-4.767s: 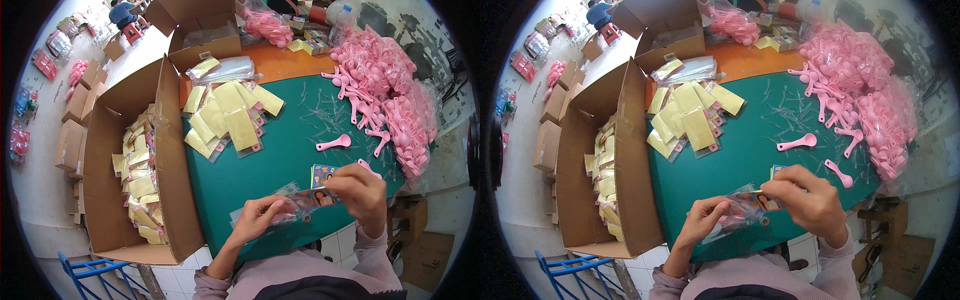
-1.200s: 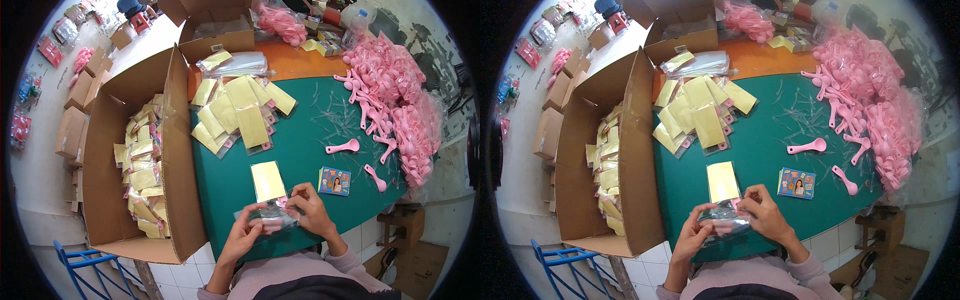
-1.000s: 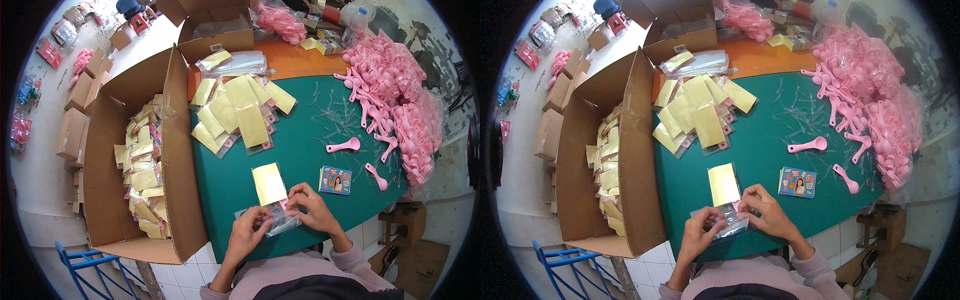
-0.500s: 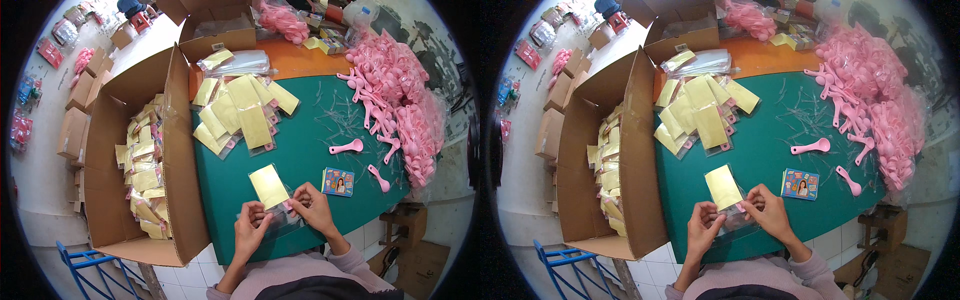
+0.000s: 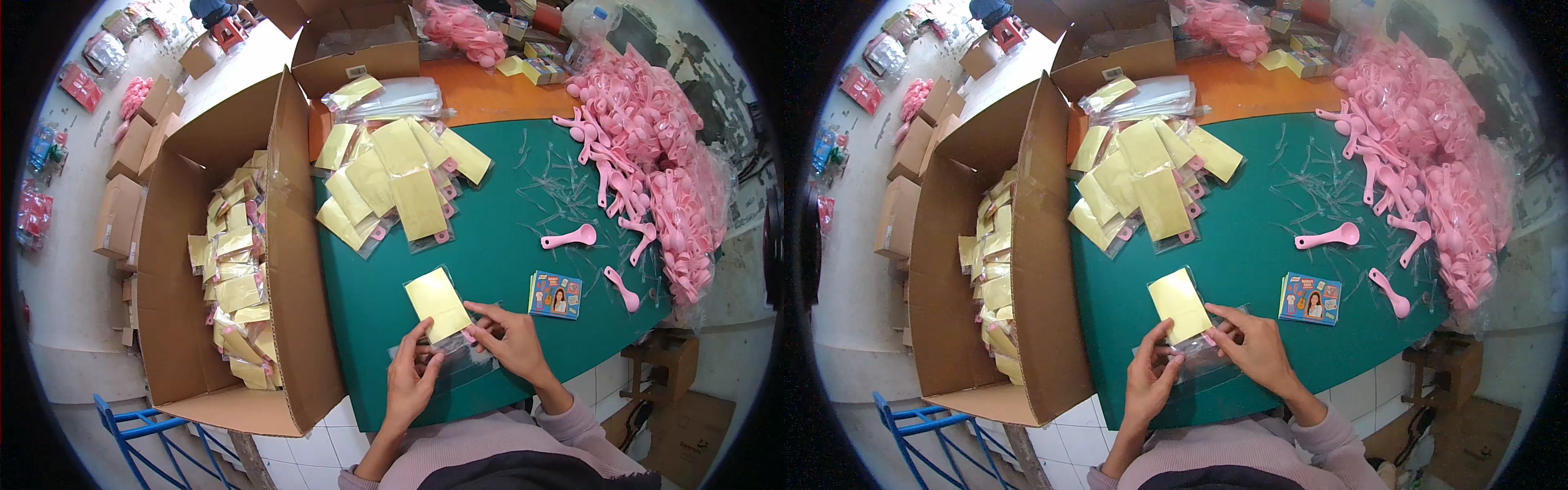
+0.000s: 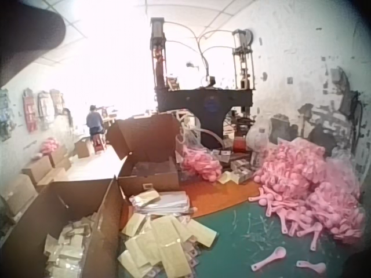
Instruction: The person packages items by inserting a plastic spoon, a printed card, and a cardboard backer into clear plastic sleeves by hand.
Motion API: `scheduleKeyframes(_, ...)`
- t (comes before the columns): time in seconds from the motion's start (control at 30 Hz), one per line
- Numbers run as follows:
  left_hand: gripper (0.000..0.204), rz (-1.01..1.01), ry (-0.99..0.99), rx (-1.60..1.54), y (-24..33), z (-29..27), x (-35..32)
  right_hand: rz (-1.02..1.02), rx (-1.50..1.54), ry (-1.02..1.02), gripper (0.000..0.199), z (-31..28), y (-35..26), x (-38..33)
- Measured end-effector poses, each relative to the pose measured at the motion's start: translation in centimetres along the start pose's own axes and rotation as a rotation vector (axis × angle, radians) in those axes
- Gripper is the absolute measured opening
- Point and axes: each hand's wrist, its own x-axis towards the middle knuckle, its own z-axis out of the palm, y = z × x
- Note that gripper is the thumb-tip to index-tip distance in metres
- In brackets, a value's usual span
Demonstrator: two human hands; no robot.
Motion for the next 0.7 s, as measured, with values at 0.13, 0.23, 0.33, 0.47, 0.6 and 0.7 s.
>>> scheduleKeyframes(0.13, 0.057, 0.243, -0.009, 0.214, 3.8, -1.2, 2.9, -0.196, -0.076, 0.064, 0.034, -1.1, -1.9, 2.2)
scheduleKeyframes(0.23, 0.061, 0.452, 0.149, 0.248, 6.4, -2.0, 8.0, -0.458, -0.138, 0.241, 0.032, -2.8, -5.0, 4.7)
scheduleKeyframes(0.33, 0.041, 0.583, 0.235, 0.54, 6.3, -2.5, 8.2, -0.485, -0.666, 0.262, 0.027, -8.3, -3.4, 6.2)
scheduleKeyframes(0.47, 0.026, 0.514, -0.137, 0.71, 2.7, -0.1, 3.2, -0.308, -1.199, 0.206, 0.018, -13.7, -0.5, 6.0)
scheduleKeyframes(0.6, 0.028, 0.506, -0.136, 0.755, 1.4, 1.5, 2.2, -0.383, -1.185, 0.173, 0.015, -13.6, 1.0, 6.3)
scheduleKeyframes(0.7, 0.028, 0.461, -0.235, 0.706, 1.2, 1.3, 2.5, -0.437, -1.187, 0.239, 0.015, -13.6, 1.1, 6.5)
